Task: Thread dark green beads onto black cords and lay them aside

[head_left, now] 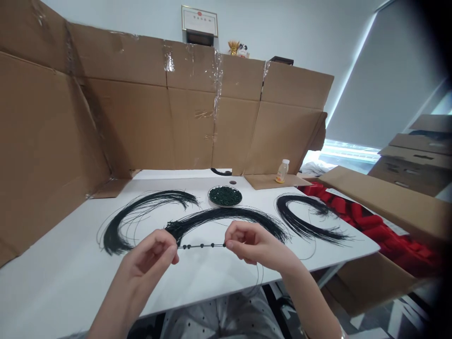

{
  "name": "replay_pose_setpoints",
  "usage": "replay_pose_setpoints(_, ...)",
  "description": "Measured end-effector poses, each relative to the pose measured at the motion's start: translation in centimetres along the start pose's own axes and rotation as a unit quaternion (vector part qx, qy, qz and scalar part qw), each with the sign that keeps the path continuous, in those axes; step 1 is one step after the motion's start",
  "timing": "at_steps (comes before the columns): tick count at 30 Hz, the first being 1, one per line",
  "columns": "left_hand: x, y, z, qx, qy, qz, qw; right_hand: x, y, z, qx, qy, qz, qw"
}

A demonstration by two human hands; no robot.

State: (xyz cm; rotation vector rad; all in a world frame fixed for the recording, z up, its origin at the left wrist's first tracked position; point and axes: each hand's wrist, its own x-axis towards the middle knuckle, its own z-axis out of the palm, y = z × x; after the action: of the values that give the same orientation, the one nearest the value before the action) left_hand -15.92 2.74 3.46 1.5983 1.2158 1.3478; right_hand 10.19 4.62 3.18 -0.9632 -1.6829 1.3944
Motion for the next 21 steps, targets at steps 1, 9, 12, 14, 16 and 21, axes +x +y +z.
replay_pose_setpoints(1,-0.1,0.1,-0.1,0.000,-0.001,-0.002,1.000,0.2,-0.4,0.3,-0.009,-0.001,-0.001,1.000)
replay_pose_setpoints(9,-0.5,0.8,-0.1,-0.013,-0.032,-0.015,0.999,1.5,-1.9,3.0,-0.031,0.013,-0.053,0.998)
replay_pose_setpoints(12,-0.6,1.0,0.0,-0.020,-0.035,-0.016,0.999,1.7,-1.6,3.5,-0.025,0.020,-0.061,0.998)
replay_pose_setpoints(14,-0.6,1.1,0.1,-0.027,-0.031,-0.025,0.999,1.8,-1.4,3.7,-0.019,0.024,-0.061,0.998)
replay_pose_setpoints(16,-0.6,1.1,0.1,-0.029,-0.027,-0.030,0.999,1.8,-1.3,4.0,-0.014,0.030,-0.054,0.998)
replay_pose_setpoints(21,-0.5,1.2,0.5,-0.032,-0.029,-0.021,0.999,1.9,-1.2,4.7,0.014,0.045,-0.045,0.998)
